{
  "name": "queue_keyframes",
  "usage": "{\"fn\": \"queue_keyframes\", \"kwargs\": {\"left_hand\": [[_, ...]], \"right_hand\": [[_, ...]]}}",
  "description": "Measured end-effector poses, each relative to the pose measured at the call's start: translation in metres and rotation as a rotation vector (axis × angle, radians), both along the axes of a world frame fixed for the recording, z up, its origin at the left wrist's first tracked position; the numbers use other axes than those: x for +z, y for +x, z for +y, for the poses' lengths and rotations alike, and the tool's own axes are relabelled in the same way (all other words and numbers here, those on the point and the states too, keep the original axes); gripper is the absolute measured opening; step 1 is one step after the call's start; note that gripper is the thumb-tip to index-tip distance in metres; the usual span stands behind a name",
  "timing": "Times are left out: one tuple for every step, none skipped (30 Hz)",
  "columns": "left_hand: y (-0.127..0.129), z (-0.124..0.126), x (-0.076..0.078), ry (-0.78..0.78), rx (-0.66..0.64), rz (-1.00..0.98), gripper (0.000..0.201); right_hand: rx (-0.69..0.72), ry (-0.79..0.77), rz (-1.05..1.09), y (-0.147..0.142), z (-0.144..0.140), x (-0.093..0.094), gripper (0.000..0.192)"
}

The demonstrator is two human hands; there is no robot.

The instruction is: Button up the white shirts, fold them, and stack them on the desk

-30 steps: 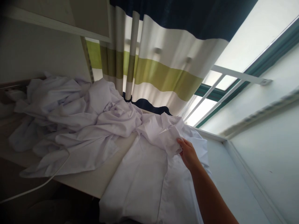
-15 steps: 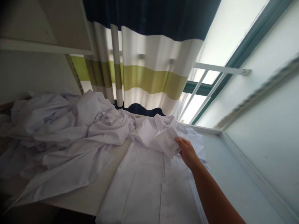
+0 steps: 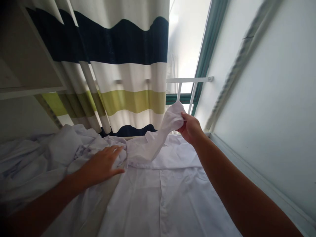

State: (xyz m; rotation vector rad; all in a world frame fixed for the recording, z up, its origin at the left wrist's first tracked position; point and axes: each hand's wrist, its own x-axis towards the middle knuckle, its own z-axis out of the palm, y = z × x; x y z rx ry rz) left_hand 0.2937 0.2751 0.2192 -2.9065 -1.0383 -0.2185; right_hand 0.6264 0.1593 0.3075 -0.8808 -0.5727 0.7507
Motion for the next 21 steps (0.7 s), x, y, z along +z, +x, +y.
{"fn": "queue_keyframes", "kwargs": {"left_hand": [[0.017, -0.003, -0.007, 0.011, -0.016, 0.019, 0.098], [0.035, -0.005, -0.017, 0.023, -0.028, 0.036, 0.11], [0.052, -0.006, -0.029, 0.038, -0.006, 0.034, 0.11], [0.066, -0.005, -0.041, 0.075, 0.02, 0.005, 0.101], [0.076, -0.002, -0.052, 0.114, 0.041, -0.027, 0.091], [0.082, 0.002, -0.062, 0.145, 0.057, -0.058, 0.082], [0.084, 0.008, -0.07, 0.166, 0.073, -0.085, 0.074], [0.083, 0.015, -0.076, 0.175, 0.091, -0.104, 0.069], [0.078, 0.022, -0.08, 0.173, 0.113, -0.117, 0.066], [0.072, 0.029, -0.083, 0.166, 0.136, -0.125, 0.062], [0.065, 0.035, -0.085, 0.159, 0.156, -0.132, 0.059], [0.058, 0.04, -0.087, 0.152, 0.167, -0.137, 0.056], [0.052, 0.043, -0.089, 0.144, 0.167, -0.141, 0.054], [0.047, 0.045, -0.091, 0.134, 0.162, -0.147, 0.052], [0.043, 0.046, -0.093, 0.123, 0.157, -0.156, 0.051], [0.039, 0.045, -0.095, 0.111, 0.155, -0.169, 0.051], [0.037, 0.044, -0.097, 0.1, 0.158, -0.188, 0.052], [0.035, 0.043, -0.099, 0.091, 0.163, -0.211, 0.052], [0.034, 0.042, -0.1, 0.085, 0.168, -0.236, 0.052], [0.033, 0.04, -0.101, 0.083, 0.168, -0.261, 0.051], [0.033, 0.039, -0.102, 0.082, 0.162, -0.283, 0.048]], "right_hand": [[-0.008, 0.015, 0.02, -0.001, 0.003, 0.009, 0.024], [-0.015, 0.026, 0.036, -0.003, 0.006, 0.016, 0.024], [-0.016, 0.034, 0.05, -0.004, 0.008, 0.022, 0.023], [-0.013, 0.039, 0.058, -0.005, 0.01, 0.026, 0.023], [-0.005, 0.043, 0.061, -0.006, 0.011, 0.03, 0.022], [0.007, 0.048, 0.057, -0.006, 0.012, 0.033, 0.021], [0.02, 0.053, 0.047, -0.006, 0.013, 0.035, 0.021], [0.033, 0.059, 0.032, -0.005, 0.013, 0.037, 0.02], [0.042, 0.064, 0.013, -0.003, 0.013, 0.038, 0.02], [0.046, 0.065, -0.006, 0.0, 0.012, 0.038, 0.02], [0.041, 0.06, -0.024, 0.003, 0.012, 0.036, 0.019], [0.028, 0.048, -0.037, 0.008, 0.01, 0.034, 0.019], [0.013, 0.031, -0.047, 0.014, 0.009, 0.03, 0.019], [-0.006, 0.014, -0.052, 0.02, 0.006, 0.025, 0.019], [-0.027, -0.004, -0.054, 0.027, 0.003, 0.018, 0.019], [-0.046, -0.023, -0.057, 0.035, -0.001, 0.01, 0.018], [-0.062, -0.049, -0.059, 0.042, -0.006, 0.001, 0.018], [-0.075, -0.083, -0.064, 0.05, -0.011, -0.009, 0.018], [-0.083, -0.121, -0.07, 0.057, -0.017, -0.02, 0.018], [-0.086, -0.161, -0.079, 0.064, -0.024, -0.031, 0.018], [-0.085, -0.199, -0.088, 0.071, -0.031, -0.042, 0.018]]}}
